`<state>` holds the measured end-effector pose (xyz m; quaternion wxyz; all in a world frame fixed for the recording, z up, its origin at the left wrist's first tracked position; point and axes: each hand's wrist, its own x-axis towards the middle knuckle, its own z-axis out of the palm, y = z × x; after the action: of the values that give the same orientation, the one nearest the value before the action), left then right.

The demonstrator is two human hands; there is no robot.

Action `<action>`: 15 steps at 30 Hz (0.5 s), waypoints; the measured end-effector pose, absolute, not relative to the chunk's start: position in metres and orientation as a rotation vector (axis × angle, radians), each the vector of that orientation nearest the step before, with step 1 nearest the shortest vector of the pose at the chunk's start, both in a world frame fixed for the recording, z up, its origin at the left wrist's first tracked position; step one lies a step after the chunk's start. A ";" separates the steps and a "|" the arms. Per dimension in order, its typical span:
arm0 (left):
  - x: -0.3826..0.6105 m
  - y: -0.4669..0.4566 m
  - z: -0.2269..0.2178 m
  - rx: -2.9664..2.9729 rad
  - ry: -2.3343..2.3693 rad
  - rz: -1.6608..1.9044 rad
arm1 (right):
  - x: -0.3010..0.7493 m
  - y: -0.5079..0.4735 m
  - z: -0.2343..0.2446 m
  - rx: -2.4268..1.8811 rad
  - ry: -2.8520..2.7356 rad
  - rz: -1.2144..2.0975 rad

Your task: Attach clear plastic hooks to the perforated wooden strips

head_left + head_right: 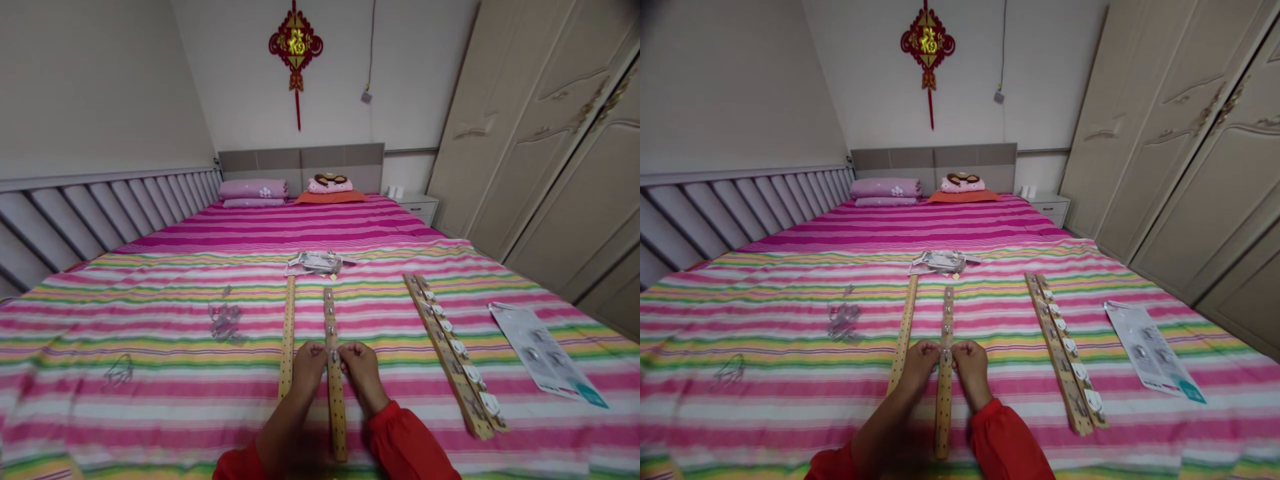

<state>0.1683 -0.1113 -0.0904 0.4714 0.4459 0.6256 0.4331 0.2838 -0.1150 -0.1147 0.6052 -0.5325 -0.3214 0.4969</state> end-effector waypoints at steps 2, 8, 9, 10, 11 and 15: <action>0.168 -0.111 -0.091 1.086 1.534 1.052 | 0.284 -0.115 -0.115 -1.239 -0.743 1.145; 0.168 -0.109 -0.093 1.075 1.553 1.046 | 0.284 -0.114 -0.116 -1.253 -0.751 1.134; 0.168 -0.108 -0.094 1.076 1.553 1.046 | 0.284 -0.114 -0.117 -1.257 -0.752 1.130; 0.167 -0.108 -0.094 1.077 1.550 1.047 | 0.284 -0.114 -0.117 -1.261 -0.754 1.126; 0.167 -0.107 -0.095 1.075 1.544 1.047 | 0.284 -0.114 -0.117 -1.265 -0.756 1.122; 0.167 -0.106 -0.099 1.054 1.539 1.044 | 0.284 -0.114 -0.120 -1.278 -0.771 1.109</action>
<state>0.1669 -0.1056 -0.0989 0.4811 0.4323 0.6312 0.4282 0.2841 -0.1138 -0.1197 0.5980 -0.5510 -0.3322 0.4780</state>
